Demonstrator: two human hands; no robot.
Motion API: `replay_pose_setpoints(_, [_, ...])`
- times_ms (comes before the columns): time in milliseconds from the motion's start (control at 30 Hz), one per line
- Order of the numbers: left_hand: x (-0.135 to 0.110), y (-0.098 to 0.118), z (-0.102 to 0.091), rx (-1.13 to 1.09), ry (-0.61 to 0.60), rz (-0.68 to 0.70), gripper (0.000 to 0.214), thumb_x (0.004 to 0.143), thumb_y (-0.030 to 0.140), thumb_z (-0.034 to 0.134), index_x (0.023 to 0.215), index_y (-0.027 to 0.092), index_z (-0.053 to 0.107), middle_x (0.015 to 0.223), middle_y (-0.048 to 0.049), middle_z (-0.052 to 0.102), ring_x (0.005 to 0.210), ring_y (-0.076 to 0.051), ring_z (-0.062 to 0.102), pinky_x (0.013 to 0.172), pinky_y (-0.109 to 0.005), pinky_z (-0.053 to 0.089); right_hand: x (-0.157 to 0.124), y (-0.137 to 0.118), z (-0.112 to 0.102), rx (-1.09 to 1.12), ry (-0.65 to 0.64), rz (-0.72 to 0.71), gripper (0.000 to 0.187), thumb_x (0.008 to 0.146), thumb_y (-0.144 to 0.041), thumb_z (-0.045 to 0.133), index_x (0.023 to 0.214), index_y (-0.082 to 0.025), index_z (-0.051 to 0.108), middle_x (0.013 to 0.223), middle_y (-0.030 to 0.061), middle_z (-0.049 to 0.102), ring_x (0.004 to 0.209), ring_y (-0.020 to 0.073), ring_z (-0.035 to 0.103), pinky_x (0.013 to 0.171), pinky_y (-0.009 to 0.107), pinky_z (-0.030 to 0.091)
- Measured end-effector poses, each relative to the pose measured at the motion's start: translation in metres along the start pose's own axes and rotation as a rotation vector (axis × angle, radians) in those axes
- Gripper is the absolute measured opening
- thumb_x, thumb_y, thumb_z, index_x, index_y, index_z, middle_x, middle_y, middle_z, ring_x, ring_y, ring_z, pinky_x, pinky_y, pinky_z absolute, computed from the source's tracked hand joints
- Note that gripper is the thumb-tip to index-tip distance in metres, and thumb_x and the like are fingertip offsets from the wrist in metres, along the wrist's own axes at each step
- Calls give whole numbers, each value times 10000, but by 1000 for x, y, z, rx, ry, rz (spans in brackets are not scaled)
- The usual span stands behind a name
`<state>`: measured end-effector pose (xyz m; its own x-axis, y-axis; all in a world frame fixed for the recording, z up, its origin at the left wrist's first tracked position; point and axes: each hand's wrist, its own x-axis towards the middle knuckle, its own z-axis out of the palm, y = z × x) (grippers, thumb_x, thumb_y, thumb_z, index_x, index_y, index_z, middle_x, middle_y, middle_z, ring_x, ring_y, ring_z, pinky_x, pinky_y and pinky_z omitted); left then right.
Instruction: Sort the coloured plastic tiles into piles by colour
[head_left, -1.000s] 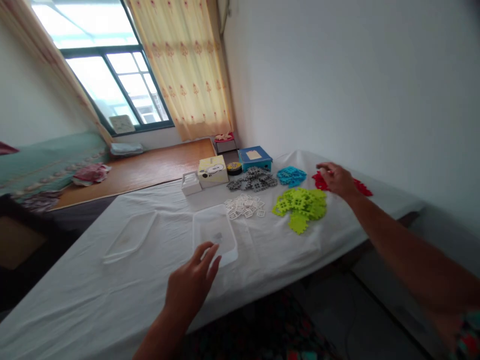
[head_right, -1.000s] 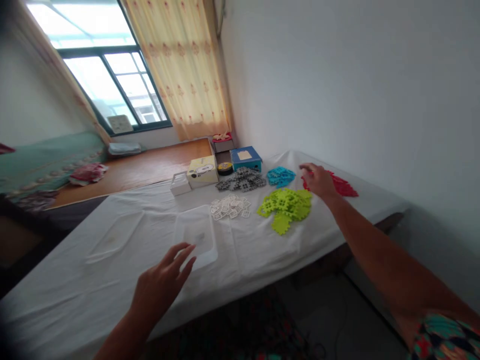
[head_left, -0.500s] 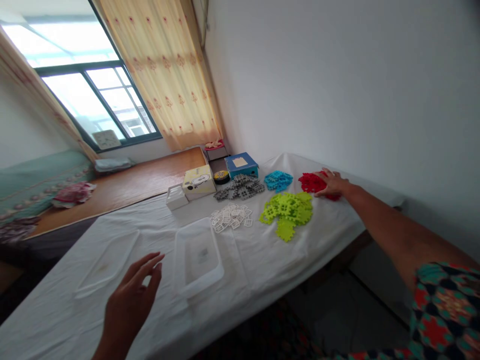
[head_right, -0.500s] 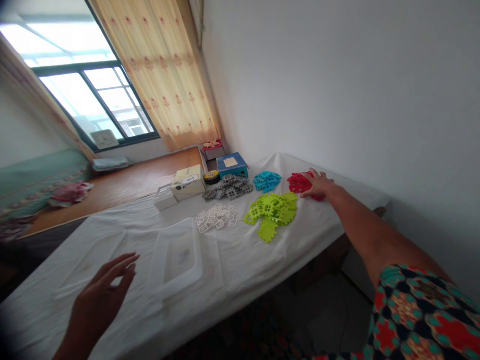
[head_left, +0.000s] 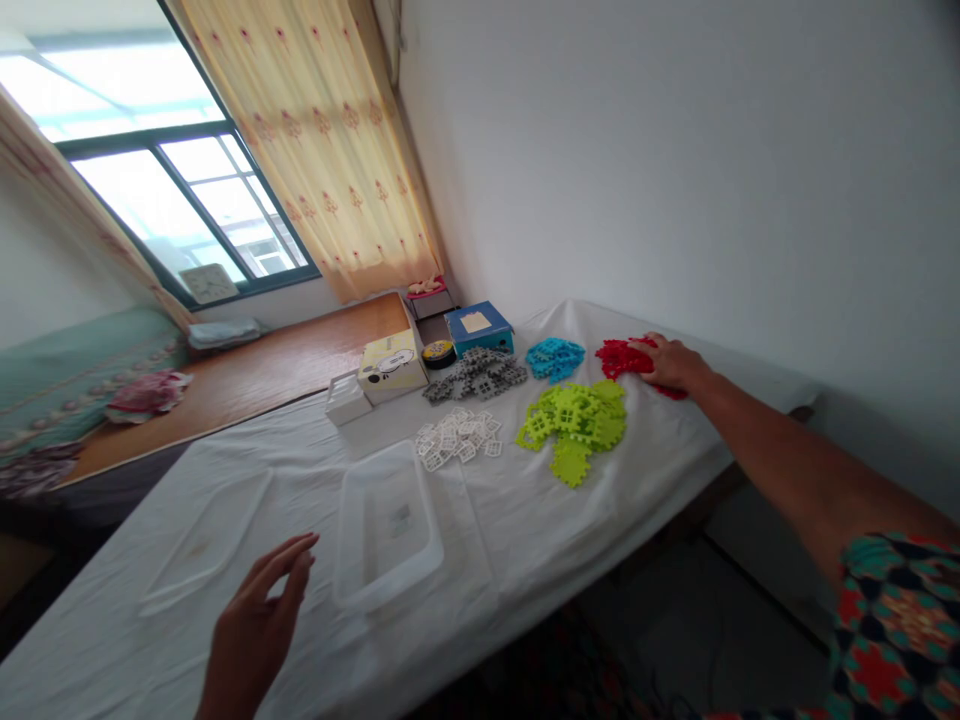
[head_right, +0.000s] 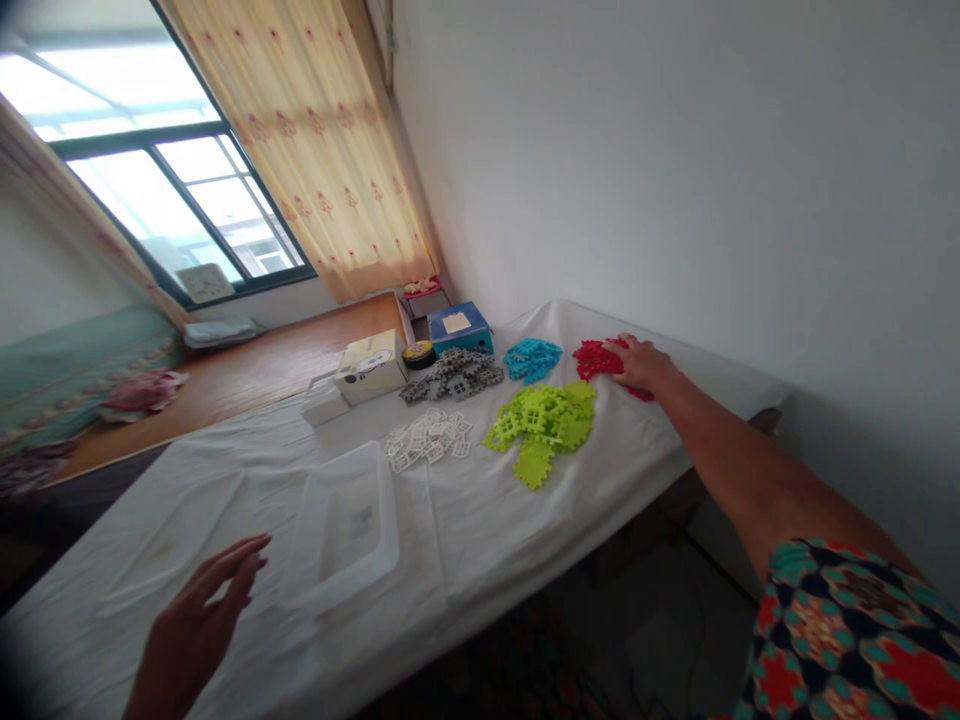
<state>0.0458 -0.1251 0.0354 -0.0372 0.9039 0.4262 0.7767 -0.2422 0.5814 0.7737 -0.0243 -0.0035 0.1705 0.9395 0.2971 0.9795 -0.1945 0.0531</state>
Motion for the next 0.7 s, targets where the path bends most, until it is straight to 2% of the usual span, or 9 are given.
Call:
replay_pose_setpoints(200, [5, 3, 10, -27, -1, -22, 483, 771, 620, 556, 1009, 227, 706, 1132, -61, 673, 962, -242, 672, 630, -267, 615, -3, -6, -2, 20, 10, -8, 683, 766, -443, 588, 1416, -326, 412, 1483, 114, 337, 1121, 363, 499, 864, 504, 477])
replay_pose_setpoints(367, [5, 9, 17, -65, -20, -9, 484, 771, 614, 564, 1007, 216, 708, 1136, -67, 670, 1006, -247, 657, 663, -276, 618, -4, -8, -2, -29, 37, -20, 672, 774, -324, 570, 1422, -270, 400, 1470, 127, 344, 1142, 365, 467, 863, 493, 487])
replay_pose_setpoints(533, [2, 14, 20, -61, -22, -21, 471, 780, 604, 550, 995, 217, 711, 1142, -72, 658, 1018, -243, 655, 689, -282, 619, -8, -9, 1, -76, 93, -26, 642, 785, -320, 551, 1409, -280, 404, 1435, 113, 381, 1113, 355, 466, 822, 472, 509])
replay_pose_setpoints(700, [1, 9, 23, -67, -35, -26, 458, 784, 584, 562, 1024, 221, 702, 1182, -82, 637, 1070, -253, 634, 731, -301, 615, -10, -11, -1, -46, 117, -27, 620, 795, -300, 531, 1403, -289, 409, 1427, 104, 385, 1127, 358, 445, 833, 483, 504])
